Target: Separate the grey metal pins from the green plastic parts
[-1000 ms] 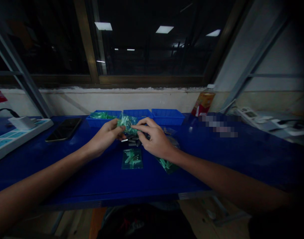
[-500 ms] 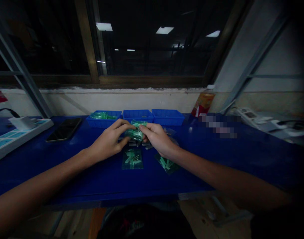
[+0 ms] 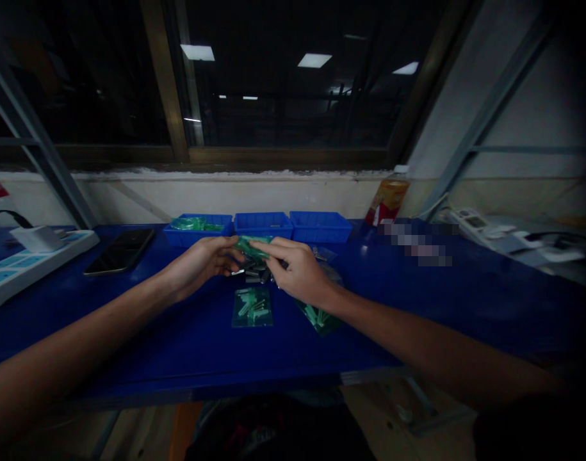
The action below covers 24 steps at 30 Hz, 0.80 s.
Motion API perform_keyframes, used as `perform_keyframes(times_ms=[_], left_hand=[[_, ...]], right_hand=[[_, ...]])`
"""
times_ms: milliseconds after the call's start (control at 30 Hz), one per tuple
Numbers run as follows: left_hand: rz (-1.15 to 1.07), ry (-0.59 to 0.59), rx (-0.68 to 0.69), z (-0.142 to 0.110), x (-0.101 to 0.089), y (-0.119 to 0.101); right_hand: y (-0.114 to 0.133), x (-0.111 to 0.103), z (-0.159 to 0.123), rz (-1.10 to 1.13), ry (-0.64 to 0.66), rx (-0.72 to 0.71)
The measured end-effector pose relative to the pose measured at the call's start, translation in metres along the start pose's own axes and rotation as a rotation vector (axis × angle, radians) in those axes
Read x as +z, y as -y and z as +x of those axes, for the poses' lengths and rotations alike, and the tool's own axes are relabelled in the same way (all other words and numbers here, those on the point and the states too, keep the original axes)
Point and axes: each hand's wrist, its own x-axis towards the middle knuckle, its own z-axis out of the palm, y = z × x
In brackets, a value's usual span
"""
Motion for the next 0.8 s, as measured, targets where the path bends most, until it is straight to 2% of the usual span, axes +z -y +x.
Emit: perform_keyframes(times_ms=[133,267,367,467,567,667,800], left_hand=[[-0.059,0.006,-0.006,0.0000,0.0012,-0.0008],[0.101,-0.080,0.169,0.0030,0.0017,0.0041],[0.358,-0.185,0.410,0.0047,-0.0003,0.0077],[0.707,-0.261,0.680,0.0027,-0.0022,0.0086],[0.957,-0.284,0.850,-0.0012,-0.0023,0.0075],[1.032,-0.259,0.920,-0.0029,-0.0017,0.0062],[1.038,-0.226,0.915,-0.0020,-0.0015,0.0057]], right_hand=[[-0.0006,-0.0009,0.0012,0.055,-0.030,-0.013],[0.0027,0.0007,0.0021,0.206,-0.012,0.041],[0.0013,0.0033,0.0050,0.374,-0.019,0.206],[-0.0033,0.0046,0.0082,0.628,-0.037,0.440],[-0.0057,0.0045,0.0092,0.905,-0.028,0.636],[-0.0032,0.0043,0.0082,1.002,0.016,0.701],[0.0009,0.0056,0.0076,0.897,0.013,0.672]])
